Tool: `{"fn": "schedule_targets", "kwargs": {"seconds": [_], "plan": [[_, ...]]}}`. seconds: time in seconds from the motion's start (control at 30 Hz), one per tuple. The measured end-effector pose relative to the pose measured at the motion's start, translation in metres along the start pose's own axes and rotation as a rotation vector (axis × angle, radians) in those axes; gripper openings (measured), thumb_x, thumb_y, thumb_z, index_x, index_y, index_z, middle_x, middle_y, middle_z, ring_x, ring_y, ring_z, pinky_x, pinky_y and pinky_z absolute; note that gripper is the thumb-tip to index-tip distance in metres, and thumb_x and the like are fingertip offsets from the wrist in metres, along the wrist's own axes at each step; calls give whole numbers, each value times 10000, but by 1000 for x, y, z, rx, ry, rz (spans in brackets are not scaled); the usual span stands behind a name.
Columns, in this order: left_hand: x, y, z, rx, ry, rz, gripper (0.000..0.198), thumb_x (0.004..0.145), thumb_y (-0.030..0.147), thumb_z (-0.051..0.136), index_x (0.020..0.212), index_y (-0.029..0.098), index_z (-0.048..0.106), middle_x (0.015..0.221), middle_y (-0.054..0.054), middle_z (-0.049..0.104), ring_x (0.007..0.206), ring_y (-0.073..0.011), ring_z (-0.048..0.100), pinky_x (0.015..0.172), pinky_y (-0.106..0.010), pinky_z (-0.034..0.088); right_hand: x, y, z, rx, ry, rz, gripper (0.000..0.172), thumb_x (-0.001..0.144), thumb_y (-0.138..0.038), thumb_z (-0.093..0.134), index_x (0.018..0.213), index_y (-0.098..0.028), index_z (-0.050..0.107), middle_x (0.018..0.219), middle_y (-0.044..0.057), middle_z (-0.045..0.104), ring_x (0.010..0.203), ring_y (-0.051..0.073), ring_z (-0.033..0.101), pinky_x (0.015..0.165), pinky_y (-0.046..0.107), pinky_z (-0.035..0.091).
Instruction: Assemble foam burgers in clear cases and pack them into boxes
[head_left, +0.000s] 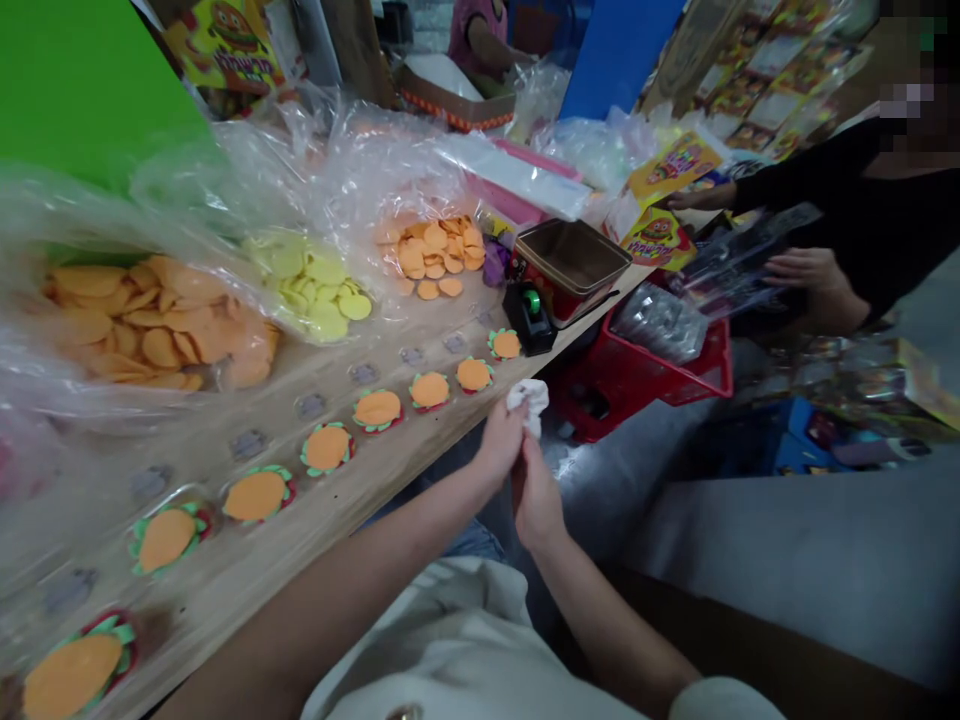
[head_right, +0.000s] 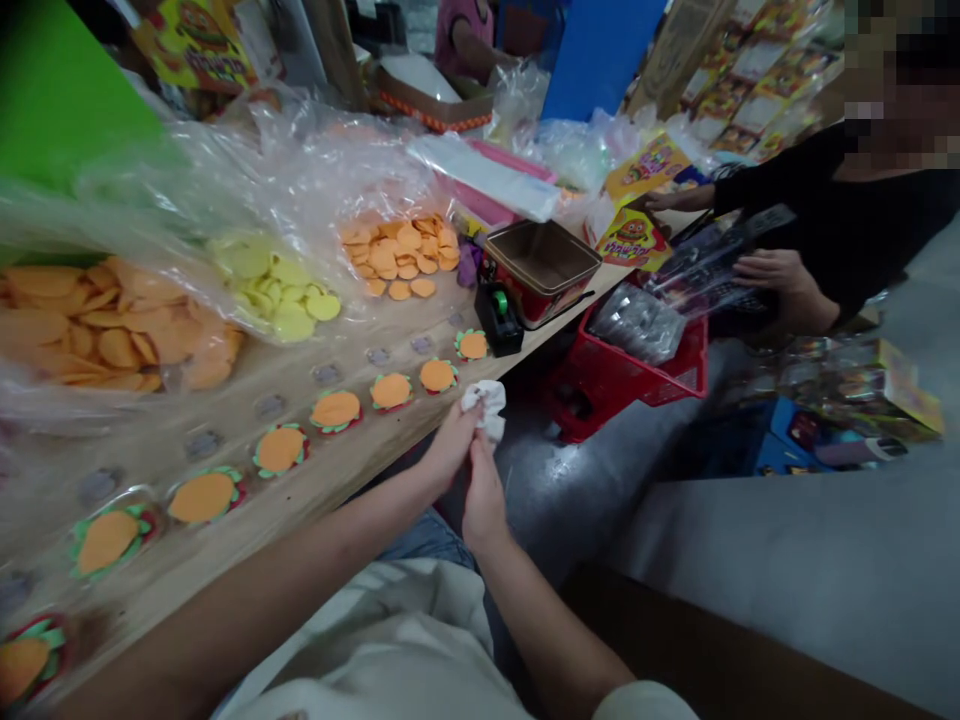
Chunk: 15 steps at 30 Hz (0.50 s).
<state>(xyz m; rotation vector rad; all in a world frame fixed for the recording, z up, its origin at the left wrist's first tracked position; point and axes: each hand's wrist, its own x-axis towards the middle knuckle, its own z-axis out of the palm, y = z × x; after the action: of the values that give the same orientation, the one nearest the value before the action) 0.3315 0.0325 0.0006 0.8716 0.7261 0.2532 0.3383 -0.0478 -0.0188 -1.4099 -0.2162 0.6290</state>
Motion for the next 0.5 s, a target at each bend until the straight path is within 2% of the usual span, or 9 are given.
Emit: {"fn": "schedule_targets", "kwargs": {"seconds": [0.07,0.13,0.2,0.27,0.3,0.33,0.4,0.47,0.5], "plan": [[8,8,-7,159,52,64,419,823,434,445,1108,146,551,1099,-122,614,1052,-268,538,942,-397,361,0,-6,-16,166,-72,99,406,829,-473,402,1048,-202,609,1086,72,633,1056,190,564,885,382,460],[1,8,-7,199,-5,94,414,799,421,481,1103,152,565,1145,-121,597,1108,-278,504,992,-420,309,5,-10,-31,217,-72,120,397,834,-473,371,911,-204,652,954,67,677,935,185,623,801,394,503],[-18,0,-2,375,-155,218,442,718,360,600,1127,196,567,1254,-83,538,1221,-273,402,1073,-428,163,11,-10,-37,147,-11,17,423,856,-437,298,829,-209,652,900,47,683,879,142,631,779,385,508],[-38,-9,6,635,-344,389,522,666,317,651,1173,247,546,1368,-40,432,1316,-263,254,1095,-436,-7,12,-9,-33,95,43,-79,449,870,-401,226,782,-238,635,968,25,663,974,93,588,866,368,466],[-43,-12,10,735,-416,445,532,679,315,638,1197,264,527,1401,-24,386,1339,-249,198,1090,-434,-60,9,-10,-29,103,54,-85,462,874,-400,212,829,-241,643,1011,14,647,1040,80,553,918,360,432],[-44,-14,11,760,-442,435,515,697,310,622,1201,272,523,1415,-11,364,1351,-231,165,1089,-416,-82,5,-11,-25,128,55,-62,451,874,-410,225,836,-253,647,1027,9,639,1082,86,530,948,363,411],[-32,-11,10,611,-380,239,405,713,298,608,1113,233,584,1381,-30,416,1350,-219,169,1099,-368,-38,-5,-19,-24,166,4,47,401,860,-442,307,854,-246,657,990,36,651,1070,158,552,936,410,424],[-12,-5,4,407,-267,-2,282,718,333,605,950,176,633,1268,-87,530,1322,-256,242,1094,-362,75,-15,-28,-29,107,-39,91,399,852,-460,354,931,-205,652,974,81,658,1004,218,587,889,458,443],[-3,-2,1,336,-223,-87,265,728,374,591,880,161,632,1192,-111,579,1293,-281,298,1075,-374,151,-18,-31,-33,41,-11,36,416,854,-468,356,989,-191,635,1001,95,652,1000,230,586,882,469,440]]}}
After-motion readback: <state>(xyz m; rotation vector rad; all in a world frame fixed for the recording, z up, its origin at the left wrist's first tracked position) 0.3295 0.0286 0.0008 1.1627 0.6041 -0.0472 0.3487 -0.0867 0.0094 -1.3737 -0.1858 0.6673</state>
